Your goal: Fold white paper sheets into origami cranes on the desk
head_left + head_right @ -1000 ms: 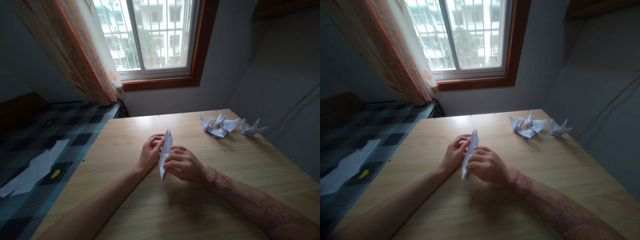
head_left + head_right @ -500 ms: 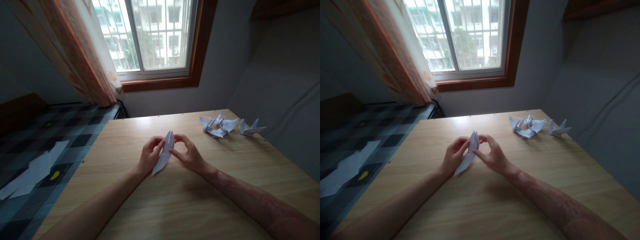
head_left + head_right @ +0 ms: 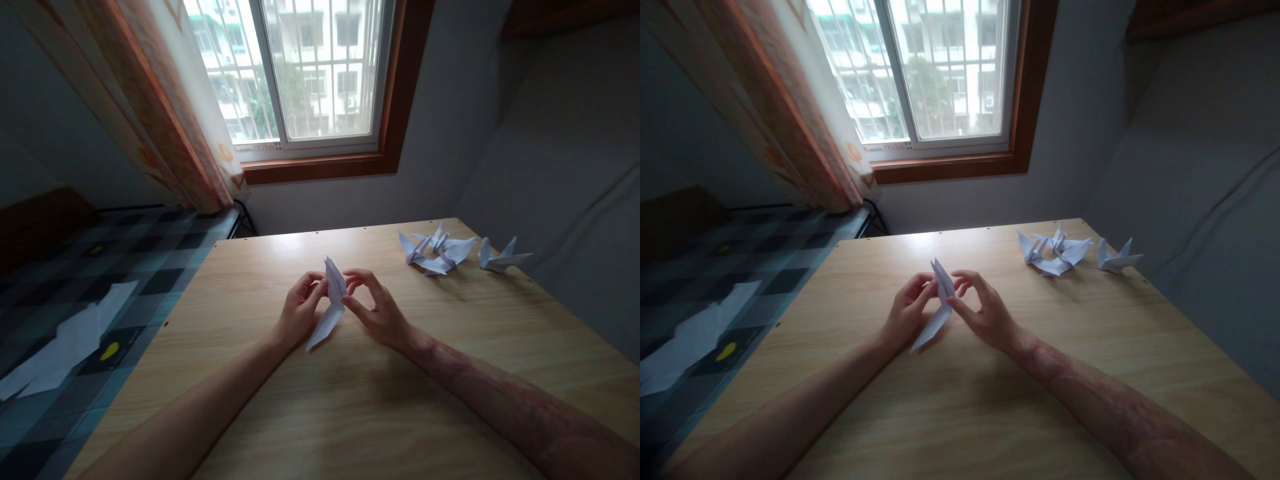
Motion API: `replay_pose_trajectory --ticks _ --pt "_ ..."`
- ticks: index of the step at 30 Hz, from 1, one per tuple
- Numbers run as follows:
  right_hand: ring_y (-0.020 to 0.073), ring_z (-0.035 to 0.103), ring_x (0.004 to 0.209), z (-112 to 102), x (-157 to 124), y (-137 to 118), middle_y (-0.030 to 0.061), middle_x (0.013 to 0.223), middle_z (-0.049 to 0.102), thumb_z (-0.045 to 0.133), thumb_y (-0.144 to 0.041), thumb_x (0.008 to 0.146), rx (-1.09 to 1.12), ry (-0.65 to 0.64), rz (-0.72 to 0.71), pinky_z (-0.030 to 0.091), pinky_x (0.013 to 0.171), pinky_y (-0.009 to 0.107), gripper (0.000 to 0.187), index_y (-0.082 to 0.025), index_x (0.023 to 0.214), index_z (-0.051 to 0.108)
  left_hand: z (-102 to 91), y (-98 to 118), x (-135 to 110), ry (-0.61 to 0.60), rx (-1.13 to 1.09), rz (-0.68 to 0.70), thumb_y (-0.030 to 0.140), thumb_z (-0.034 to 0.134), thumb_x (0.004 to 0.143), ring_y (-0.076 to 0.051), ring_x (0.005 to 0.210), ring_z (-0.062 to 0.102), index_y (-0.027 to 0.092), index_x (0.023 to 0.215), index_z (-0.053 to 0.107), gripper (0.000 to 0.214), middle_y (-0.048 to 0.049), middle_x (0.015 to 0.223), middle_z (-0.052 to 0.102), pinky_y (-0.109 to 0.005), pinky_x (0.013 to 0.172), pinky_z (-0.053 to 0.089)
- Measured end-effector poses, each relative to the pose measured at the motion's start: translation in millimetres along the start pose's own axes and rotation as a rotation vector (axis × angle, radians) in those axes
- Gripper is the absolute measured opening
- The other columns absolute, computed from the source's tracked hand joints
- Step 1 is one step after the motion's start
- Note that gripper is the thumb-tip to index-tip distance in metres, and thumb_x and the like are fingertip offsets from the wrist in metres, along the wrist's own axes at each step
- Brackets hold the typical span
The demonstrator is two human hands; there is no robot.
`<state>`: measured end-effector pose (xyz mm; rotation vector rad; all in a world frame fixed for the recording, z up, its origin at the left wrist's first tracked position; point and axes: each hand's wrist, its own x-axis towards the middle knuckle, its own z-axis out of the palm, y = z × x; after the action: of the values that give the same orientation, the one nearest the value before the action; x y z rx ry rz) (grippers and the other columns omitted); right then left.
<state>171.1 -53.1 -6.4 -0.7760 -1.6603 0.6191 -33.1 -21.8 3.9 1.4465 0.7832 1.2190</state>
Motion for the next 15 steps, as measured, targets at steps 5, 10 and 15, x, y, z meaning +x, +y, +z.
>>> replay_pose_trajectory --ticks 5,10,15 --pt "0.0202 0.066 0.086 -4 3 -1 0.0019 0.090 0.071 0.062 -0.038 0.111 0.062 -0.044 0.097 0.052 0.082 0.034 0.024 -0.023 0.095 0.071 -0.8 -3 0 -0.078 -0.003 -0.013 0.047 0.078 0.100 -0.020 0.091 0.072 0.017 0.103 0.073 0.031 -0.0051 0.097 0.076 -0.032 0.088 0.059" --pt "0.0197 0.064 0.081 -6 4 2 0.0006 0.081 0.069 0.063 -0.040 0.109 0.093 -0.030 0.214 0.049 0.080 0.033 0.031 -0.022 0.084 0.069 1.6 -2 0 -0.068 -0.016 0.043 0.045 0.077 0.101 -0.020 0.096 0.071 0.018 0.098 0.070 0.028 -0.0071 0.108 0.074 -0.031 0.088 0.059" --pt "0.0204 0.064 0.082 -5 4 11 0.0009 0.080 0.069 0.067 -0.036 0.101 0.028 0.043 0.294 0.049 0.080 0.032 0.027 -0.022 0.078 0.066 4.0 2 -2 -0.013 0.009 0.099 0.042 0.075 0.103 -0.019 0.096 0.068 0.018 0.099 0.071 0.025 -0.0079 0.114 0.071 -0.031 0.086 0.057"
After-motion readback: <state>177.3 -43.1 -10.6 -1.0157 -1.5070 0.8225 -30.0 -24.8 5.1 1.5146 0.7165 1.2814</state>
